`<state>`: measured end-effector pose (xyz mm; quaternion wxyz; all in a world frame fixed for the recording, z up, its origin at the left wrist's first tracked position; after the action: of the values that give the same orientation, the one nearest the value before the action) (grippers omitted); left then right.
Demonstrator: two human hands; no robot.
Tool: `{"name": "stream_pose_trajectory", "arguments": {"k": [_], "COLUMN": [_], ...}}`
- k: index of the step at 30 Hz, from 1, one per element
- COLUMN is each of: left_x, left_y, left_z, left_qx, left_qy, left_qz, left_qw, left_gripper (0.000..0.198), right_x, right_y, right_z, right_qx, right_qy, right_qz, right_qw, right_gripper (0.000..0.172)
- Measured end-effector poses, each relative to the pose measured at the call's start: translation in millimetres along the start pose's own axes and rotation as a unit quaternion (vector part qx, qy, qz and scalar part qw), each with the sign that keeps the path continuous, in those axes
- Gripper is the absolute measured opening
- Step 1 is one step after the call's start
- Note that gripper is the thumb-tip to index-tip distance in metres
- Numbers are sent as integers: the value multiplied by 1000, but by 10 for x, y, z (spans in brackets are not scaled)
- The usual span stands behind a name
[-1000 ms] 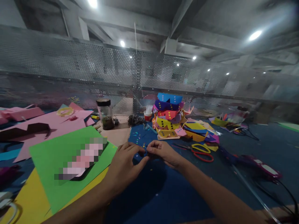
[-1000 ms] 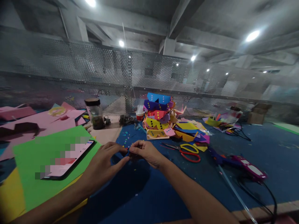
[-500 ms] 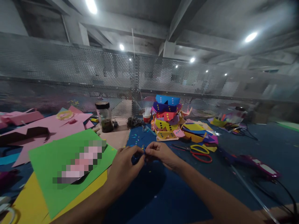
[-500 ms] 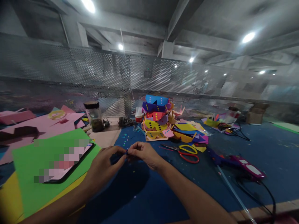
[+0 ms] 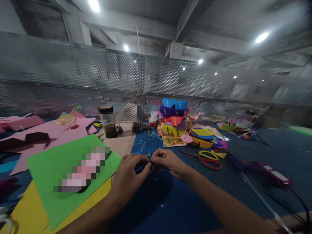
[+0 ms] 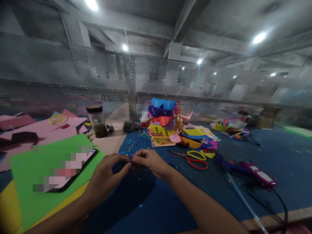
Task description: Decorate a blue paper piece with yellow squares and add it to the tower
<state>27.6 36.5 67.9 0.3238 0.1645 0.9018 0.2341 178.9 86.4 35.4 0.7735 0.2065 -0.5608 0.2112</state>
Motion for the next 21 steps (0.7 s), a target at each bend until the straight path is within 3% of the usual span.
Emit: {"name": "stream_pose_trajectory", "arguments": {"k": [21], "left_x": [-19], "left_y": [-25], "left_z": [-12], "left_qx": [-1], "left_qy": [-8], "left_qz": [32], "left_qw": [999], "left_gripper": [4], "right_x": [10], "right_y": [-28], "right_z": [32], "right_qx": [25], "right_qy": [-47], "right_qz": [39], "right_qw": [998], "right_gripper": [36]}}
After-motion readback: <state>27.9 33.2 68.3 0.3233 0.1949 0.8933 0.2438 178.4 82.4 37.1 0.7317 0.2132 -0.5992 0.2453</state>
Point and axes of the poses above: each hand's wrist, its own y-axis towards the middle knuckle, its own z-axis out of the palm, x = y × z, the point moved 4 cm from there along y, towards the middle knuckle, and after that the axes turned 3 degrees about y, right-handed, at the moved point
